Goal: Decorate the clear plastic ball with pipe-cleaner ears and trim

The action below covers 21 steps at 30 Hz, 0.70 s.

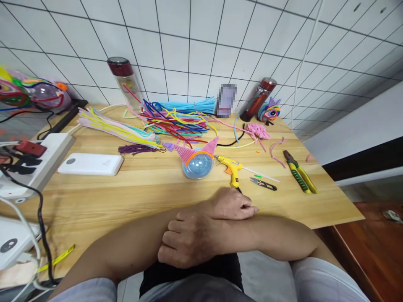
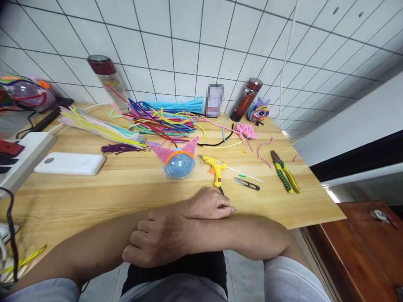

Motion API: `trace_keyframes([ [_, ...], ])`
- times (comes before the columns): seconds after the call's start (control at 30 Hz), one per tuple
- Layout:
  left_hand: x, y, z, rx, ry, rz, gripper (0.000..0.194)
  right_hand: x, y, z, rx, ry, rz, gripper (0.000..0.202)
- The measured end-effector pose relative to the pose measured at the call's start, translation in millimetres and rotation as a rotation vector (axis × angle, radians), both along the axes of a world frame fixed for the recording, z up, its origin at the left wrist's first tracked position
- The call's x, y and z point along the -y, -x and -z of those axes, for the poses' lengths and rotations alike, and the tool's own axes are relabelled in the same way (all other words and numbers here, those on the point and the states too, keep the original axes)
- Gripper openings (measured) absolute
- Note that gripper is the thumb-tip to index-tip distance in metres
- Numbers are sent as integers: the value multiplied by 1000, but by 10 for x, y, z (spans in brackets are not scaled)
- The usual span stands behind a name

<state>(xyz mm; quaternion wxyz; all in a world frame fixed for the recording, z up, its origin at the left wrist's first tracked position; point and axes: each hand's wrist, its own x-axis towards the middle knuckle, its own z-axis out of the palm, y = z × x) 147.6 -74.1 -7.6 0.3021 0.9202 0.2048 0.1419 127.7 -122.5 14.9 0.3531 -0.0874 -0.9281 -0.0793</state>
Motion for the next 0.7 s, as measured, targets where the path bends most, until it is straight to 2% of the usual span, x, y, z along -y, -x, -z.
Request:
trace_keyframes([
  [0.17, 21, 22, 50, 52, -28, 18, 44, -9, 21, 10, 49, 28, -39, 30],
  [0.37, 31, 36, 123, 97, -52, 37, 43, -20, 34, 17, -71, 18, -53, 34],
  [0.7, 8, 21, 122, 93, -62, 39, 43, -32, 15, -8, 106, 102, -94, 33],
])
